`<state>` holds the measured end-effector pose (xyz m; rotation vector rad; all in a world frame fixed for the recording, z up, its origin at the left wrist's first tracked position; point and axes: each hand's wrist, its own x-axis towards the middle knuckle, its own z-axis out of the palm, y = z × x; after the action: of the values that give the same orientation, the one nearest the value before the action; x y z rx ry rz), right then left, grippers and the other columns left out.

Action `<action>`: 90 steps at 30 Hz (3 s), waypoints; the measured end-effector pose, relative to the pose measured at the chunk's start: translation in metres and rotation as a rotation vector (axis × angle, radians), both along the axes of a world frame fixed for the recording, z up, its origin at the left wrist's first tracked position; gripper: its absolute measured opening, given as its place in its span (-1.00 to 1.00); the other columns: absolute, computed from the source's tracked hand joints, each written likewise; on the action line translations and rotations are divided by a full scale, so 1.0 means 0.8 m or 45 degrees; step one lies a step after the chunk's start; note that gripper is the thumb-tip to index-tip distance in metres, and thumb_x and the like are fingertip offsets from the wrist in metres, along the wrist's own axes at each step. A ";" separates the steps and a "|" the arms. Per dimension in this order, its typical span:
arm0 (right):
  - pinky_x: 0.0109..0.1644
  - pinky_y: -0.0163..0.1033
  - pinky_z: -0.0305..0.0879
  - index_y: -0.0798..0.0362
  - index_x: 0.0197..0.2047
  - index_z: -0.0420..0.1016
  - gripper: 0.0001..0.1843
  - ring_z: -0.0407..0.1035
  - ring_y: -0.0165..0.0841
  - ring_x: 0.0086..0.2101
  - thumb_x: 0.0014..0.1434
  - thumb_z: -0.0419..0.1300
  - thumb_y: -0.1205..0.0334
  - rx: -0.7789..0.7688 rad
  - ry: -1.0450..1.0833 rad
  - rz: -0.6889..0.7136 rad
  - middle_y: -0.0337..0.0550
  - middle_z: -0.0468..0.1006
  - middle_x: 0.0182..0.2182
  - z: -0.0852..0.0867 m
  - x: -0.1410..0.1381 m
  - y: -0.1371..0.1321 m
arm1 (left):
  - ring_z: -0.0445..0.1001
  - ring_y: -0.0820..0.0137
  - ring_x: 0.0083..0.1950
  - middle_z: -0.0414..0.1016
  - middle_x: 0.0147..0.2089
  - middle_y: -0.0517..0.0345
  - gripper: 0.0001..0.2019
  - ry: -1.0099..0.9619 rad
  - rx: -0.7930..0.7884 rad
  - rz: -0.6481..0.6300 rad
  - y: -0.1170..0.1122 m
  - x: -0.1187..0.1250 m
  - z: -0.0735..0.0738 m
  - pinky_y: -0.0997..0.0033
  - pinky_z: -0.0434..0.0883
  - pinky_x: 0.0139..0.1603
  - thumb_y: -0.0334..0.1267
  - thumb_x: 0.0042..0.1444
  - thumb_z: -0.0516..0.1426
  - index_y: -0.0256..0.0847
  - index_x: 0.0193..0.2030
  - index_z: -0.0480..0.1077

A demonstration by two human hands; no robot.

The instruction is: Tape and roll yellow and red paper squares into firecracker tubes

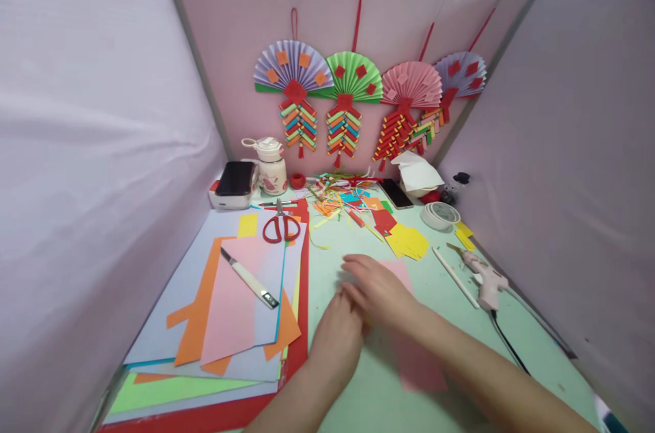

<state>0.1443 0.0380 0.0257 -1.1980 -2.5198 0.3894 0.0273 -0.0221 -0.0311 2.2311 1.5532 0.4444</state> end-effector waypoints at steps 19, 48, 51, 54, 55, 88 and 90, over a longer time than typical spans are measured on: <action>0.28 0.04 -0.03 0.19 0.33 -0.01 -0.19 -0.17 -0.03 0.29 0.14 0.11 -0.05 -0.079 -0.125 -0.672 0.23 -0.07 0.32 -0.027 0.153 0.041 | 0.08 0.15 0.34 0.21 0.27 -0.13 -0.66 0.089 0.063 -0.014 -0.001 -0.004 0.006 0.06 0.19 0.27 -0.29 0.18 0.02 -0.25 0.10 0.32; 0.30 -0.01 0.04 0.08 0.30 0.13 -0.49 0.00 -0.25 0.26 0.30 -0.07 0.25 0.034 -0.081 -0.254 -0.02 0.14 0.27 -0.082 0.160 -0.054 | 0.10 0.11 0.33 0.21 0.26 -0.19 -0.64 0.146 0.104 -0.047 0.003 -0.002 0.004 0.09 0.18 0.28 -0.29 0.18 0.03 -0.34 0.10 0.35; 0.30 0.00 0.03 0.09 0.29 0.15 -0.50 0.01 -0.24 0.26 0.30 -0.08 0.26 0.034 -0.064 -0.303 0.00 0.16 0.27 -0.087 0.177 -0.025 | 0.11 0.13 0.33 0.22 0.26 -0.16 -0.65 0.120 0.097 -0.046 0.002 -0.002 0.007 0.09 0.18 0.28 -0.28 0.18 0.02 -0.30 0.09 0.35; 0.31 0.00 0.02 0.09 0.28 0.17 -0.50 0.02 -0.24 0.26 0.30 -0.10 0.27 0.023 -0.054 -0.338 -0.01 0.16 0.27 -0.088 0.187 -0.011 | 0.12 0.15 0.32 0.21 0.26 -0.14 -0.67 0.098 0.090 -0.049 0.002 -0.001 0.008 0.11 0.20 0.26 -0.29 0.19 0.01 -0.28 0.07 0.35; 0.31 0.00 0.01 0.09 0.28 0.17 -0.50 0.02 -0.24 0.26 0.30 -0.10 0.27 0.017 -0.053 -0.349 -0.01 0.16 0.27 -0.088 0.188 -0.010 | 0.12 0.15 0.32 0.21 0.26 -0.14 -0.68 0.092 0.085 -0.051 0.001 0.000 0.008 0.11 0.21 0.26 -0.30 0.19 0.01 -0.28 0.07 0.35; 0.00 -0.10 0.11 0.22 -0.23 0.48 -0.63 0.30 -0.14 -0.12 0.26 -0.11 0.24 0.450 -0.243 -0.973 0.18 0.47 -0.21 0.020 0.218 0.165 | 0.11 0.18 0.33 0.24 0.23 -0.14 -0.69 0.018 0.012 -0.149 -0.012 0.013 0.017 0.20 0.14 0.31 -0.31 0.17 0.07 -0.30 0.06 0.34; 0.02 -0.11 0.11 0.18 -0.19 0.45 -0.65 0.29 -0.17 -0.12 0.27 -0.11 0.19 0.497 -0.132 -0.906 0.11 0.47 -0.20 0.028 0.191 0.134 | 0.12 0.16 0.32 0.24 0.23 -0.16 -0.70 0.027 0.023 -0.144 -0.012 0.016 0.016 0.19 0.15 0.30 -0.30 0.17 0.07 -0.31 0.04 0.34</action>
<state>0.2969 0.1452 0.0478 -1.8338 -1.9216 -0.3289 0.0401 -0.0318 -0.0182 2.3299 1.4301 0.4041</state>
